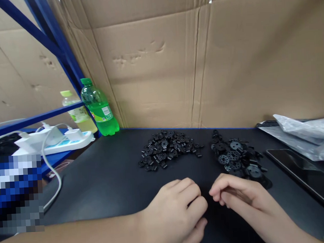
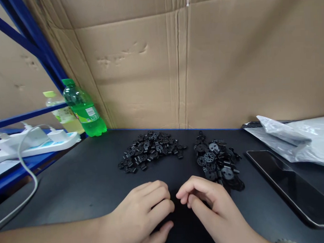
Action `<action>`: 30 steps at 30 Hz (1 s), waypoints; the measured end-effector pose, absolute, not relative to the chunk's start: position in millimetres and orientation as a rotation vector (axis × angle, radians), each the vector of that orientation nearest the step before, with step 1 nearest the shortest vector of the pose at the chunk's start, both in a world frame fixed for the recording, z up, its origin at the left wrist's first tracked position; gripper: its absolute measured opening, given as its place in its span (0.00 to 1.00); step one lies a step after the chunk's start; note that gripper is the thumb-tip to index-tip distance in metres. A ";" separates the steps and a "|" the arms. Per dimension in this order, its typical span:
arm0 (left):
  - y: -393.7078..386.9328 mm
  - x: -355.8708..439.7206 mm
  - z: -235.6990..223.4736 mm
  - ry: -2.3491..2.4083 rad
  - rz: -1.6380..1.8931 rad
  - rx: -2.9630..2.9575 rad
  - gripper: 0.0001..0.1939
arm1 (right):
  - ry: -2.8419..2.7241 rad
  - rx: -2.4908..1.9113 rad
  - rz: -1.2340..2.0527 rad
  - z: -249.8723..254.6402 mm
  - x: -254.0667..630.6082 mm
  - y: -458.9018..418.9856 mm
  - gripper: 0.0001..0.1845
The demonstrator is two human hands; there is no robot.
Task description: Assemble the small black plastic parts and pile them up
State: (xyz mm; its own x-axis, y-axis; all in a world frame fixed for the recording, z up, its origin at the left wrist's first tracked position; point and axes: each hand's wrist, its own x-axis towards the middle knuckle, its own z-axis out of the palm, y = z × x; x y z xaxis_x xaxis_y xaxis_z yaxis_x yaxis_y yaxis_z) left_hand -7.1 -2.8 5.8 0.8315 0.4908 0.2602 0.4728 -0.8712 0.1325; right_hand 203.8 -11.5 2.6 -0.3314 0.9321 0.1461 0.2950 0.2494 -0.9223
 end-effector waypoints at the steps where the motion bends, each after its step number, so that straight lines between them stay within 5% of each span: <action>1: -0.1 -8.1 3.9 0.789 0.509 2.938 0.05 | -1.767 -1.135 1.122 -0.2 203.3 -11.5 0.10; 11: 11.3 -5.8 6.9 0.861 0.573 2.460 0.28 | -1.608 -1.210 1.275 -6.0 201.5 -9.9 0.08; 17: 15.5 -1.0 -0.6 0.830 0.597 2.436 0.12 | -1.661 -1.185 1.161 -1.3 197.6 -16.0 0.08; 21: 13.1 -4.8 -0.1 0.751 0.796 2.405 0.14 | -1.585 -1.169 1.211 -1.6 198.4 -17.7 0.07; 30: 6.3 -4.1 5.4 0.631 1.154 2.102 0.13 | -1.238 -0.844 1.868 -5.8 194.3 -18.8 0.15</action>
State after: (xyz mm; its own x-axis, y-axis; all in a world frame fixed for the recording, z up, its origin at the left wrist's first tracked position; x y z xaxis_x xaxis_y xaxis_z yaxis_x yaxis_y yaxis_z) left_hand -4.1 6.3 5.4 0.4968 0.6719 0.5494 0.0997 -0.6730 0.7329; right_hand 194.3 -18.8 -5.8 -0.5185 0.8459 -0.1251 -0.2140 -0.2700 -0.9388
